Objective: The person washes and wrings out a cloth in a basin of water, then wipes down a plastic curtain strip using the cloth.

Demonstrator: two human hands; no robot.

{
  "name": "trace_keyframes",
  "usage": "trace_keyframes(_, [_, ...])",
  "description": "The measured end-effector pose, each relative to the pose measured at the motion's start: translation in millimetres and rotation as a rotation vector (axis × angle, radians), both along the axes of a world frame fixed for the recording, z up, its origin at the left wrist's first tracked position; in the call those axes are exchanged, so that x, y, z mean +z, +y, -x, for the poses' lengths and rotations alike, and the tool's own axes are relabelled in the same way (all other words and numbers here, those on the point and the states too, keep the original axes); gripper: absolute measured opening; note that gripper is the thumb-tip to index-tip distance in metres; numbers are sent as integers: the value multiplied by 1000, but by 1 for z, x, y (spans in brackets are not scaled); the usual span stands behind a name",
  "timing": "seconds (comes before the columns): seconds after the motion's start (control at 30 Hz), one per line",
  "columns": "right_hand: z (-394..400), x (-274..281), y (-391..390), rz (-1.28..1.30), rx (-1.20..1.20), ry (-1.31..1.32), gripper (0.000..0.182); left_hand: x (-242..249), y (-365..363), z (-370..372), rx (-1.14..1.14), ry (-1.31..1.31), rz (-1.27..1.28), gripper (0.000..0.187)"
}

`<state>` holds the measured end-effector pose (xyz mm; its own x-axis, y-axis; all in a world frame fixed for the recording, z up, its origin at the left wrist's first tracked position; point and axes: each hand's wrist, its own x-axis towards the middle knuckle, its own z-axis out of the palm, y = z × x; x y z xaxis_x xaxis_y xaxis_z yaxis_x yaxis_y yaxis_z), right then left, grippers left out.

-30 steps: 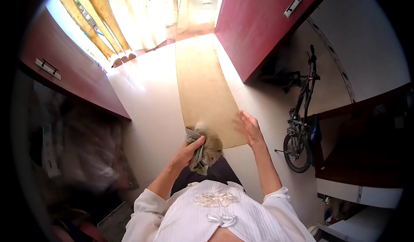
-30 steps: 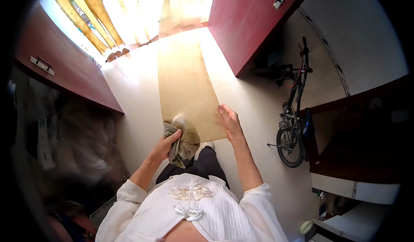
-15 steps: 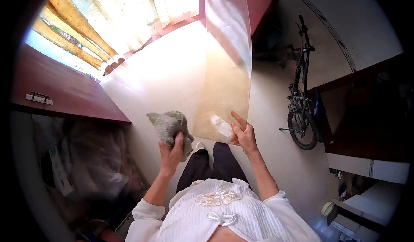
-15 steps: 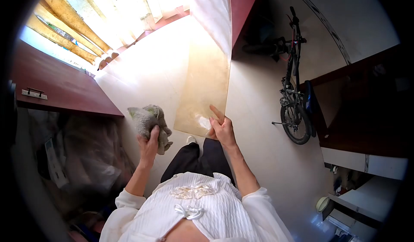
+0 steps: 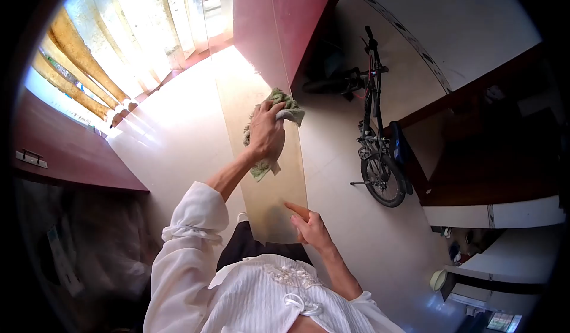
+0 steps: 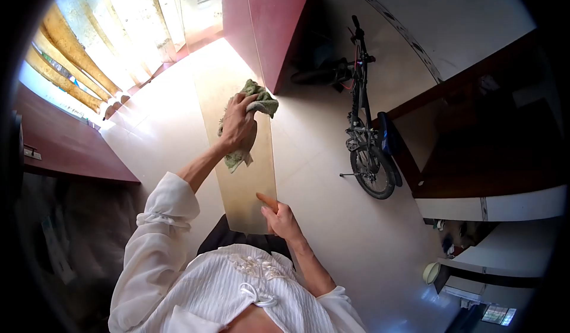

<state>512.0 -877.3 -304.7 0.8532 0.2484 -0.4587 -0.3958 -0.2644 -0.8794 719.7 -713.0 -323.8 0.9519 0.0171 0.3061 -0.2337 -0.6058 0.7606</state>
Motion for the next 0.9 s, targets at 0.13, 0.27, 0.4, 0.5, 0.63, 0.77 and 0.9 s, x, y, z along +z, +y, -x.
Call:
trace_keyframes(0.13, [-1, -30, -35, 457, 64, -438, 39, 66, -10, 47, -764, -170, -52, 45])
trace_keyframes(0.27, [-12, -27, -32, 642, 247, -853, 17, 73, -47, 89, -1213, -445, -950, 25])
trace_keyframes(0.4, [-34, -6, -58, 697, 245, -740, 17, 97, -49, 46, -1190, -199, -1109, 13])
trace_keyframes(0.5, [-32, 8, -88, 622, 216, -678, 24, 146, -20, -38, -887, -135, -1232, 20])
trace_keyframes(0.63, [-16, 7, -120, 433, 89, -547, 25, 193, 36, -134, -526, -147, -1232, 16])
trace_keyframes(0.77, [-15, 3, -119, 311, 67, -443, 26, 178, 10, -109, -726, -248, -1350, 29])
trace_keyframes(0.9, [-21, -14, -119, 322, 58, -253, 26, 103, -46, -40, -1110, -181, -958, 20])
